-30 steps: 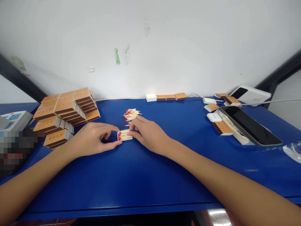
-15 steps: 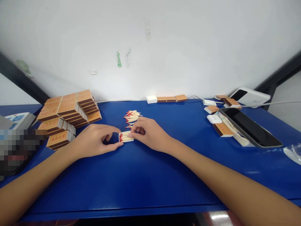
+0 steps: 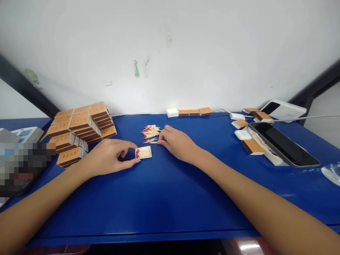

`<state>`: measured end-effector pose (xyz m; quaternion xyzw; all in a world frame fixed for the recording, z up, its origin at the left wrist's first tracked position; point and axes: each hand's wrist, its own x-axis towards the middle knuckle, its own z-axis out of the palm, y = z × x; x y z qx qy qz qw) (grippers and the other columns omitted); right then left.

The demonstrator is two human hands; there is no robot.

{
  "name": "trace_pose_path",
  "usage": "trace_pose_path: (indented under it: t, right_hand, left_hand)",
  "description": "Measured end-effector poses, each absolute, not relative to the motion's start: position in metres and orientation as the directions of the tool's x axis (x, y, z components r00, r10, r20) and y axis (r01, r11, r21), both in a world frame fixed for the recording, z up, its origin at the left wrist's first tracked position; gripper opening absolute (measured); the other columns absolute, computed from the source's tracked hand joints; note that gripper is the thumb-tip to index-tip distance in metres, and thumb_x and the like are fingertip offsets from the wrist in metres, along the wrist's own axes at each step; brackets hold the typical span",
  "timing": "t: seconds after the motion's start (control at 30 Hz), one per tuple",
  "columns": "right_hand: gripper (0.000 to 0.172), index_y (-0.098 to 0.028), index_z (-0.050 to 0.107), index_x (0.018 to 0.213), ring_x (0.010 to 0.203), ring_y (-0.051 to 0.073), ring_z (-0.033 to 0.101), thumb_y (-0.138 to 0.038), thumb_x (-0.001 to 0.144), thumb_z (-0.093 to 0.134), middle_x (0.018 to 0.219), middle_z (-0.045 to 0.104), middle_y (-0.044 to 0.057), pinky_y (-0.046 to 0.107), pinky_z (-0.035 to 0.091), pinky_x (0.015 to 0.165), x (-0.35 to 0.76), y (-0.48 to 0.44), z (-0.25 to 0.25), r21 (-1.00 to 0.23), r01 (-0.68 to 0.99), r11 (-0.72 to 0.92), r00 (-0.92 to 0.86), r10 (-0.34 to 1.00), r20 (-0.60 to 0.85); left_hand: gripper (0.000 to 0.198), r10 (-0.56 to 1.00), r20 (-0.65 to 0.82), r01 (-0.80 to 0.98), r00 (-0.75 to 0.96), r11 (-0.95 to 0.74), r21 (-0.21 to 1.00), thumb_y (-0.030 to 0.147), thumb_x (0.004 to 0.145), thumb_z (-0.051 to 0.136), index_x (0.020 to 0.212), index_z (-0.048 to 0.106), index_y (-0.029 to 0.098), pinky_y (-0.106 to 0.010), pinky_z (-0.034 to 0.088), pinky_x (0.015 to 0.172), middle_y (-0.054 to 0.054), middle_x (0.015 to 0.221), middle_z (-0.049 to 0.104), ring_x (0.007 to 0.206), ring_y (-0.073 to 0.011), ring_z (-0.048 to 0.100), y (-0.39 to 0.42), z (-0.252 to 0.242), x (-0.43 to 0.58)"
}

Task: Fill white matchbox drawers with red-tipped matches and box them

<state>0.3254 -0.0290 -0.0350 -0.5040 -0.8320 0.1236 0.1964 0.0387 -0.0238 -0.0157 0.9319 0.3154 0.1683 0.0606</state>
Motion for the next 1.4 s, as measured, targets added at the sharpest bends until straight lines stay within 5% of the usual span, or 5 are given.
trace_pose_path:
  t: [0.13,0.43,0.97,1.4]
  right_hand:
    - [0.014,-0.02,0.062,0.099,0.078,0.017,0.056,-0.028,0.107,0.052,0.104,0.06,0.006,0.031,0.043,0.071,0.327,-0.031,-0.032,-0.394,0.803,0.448,-0.41,0.894,0.182]
    - [0.018,-0.021,0.061,0.097,0.08,0.016,0.056,-0.032,0.108,0.052,0.099,0.059,0.004,0.029,0.043,0.073,0.31,-0.052,-0.017,-0.578,0.656,0.485,-0.466,0.863,0.195]
    - [0.008,-0.021,0.065,0.108,0.088,0.018,0.061,-0.023,0.105,0.057,0.109,0.062,0.006,0.031,0.047,0.078,0.308,-0.038,-0.043,-0.41,0.719,0.561,-0.417,0.82,0.391]
    - [0.01,-0.018,0.064,0.101,0.085,0.017,0.06,-0.021,0.107,0.056,0.109,0.06,0.006,0.031,0.045,0.076,0.318,-0.034,-0.031,-0.379,0.817,0.435,-0.394,0.9,0.185]
  left_hand:
    - [0.03,0.614,0.276,0.576,0.74,-0.789,0.212,0.045,0.094,0.072,0.111,0.077,0.022,-0.027,0.038,0.059,0.003,0.068,0.064,0.06,-0.0134,0.058,-0.024,-0.015,0.038]
    - [0.029,0.595,0.31,0.565,0.742,-0.803,0.188,0.044,0.094,0.072,0.11,0.076,0.021,-0.027,0.037,0.059,0.003,0.069,0.066,0.061,-0.0141,0.06,-0.025,-0.016,0.039]
    - [0.028,0.555,0.335,0.521,0.761,-0.831,0.195,0.042,0.093,0.075,0.11,0.076,0.02,-0.026,0.038,0.056,0.004,0.068,0.065,0.058,-0.0124,0.059,-0.028,-0.02,0.042]
    - [0.028,0.579,0.32,0.536,0.75,-0.815,0.22,0.043,0.093,0.075,0.111,0.076,0.021,-0.025,0.037,0.056,0.005,0.064,0.061,0.056,-0.0108,0.056,-0.027,-0.02,0.043]
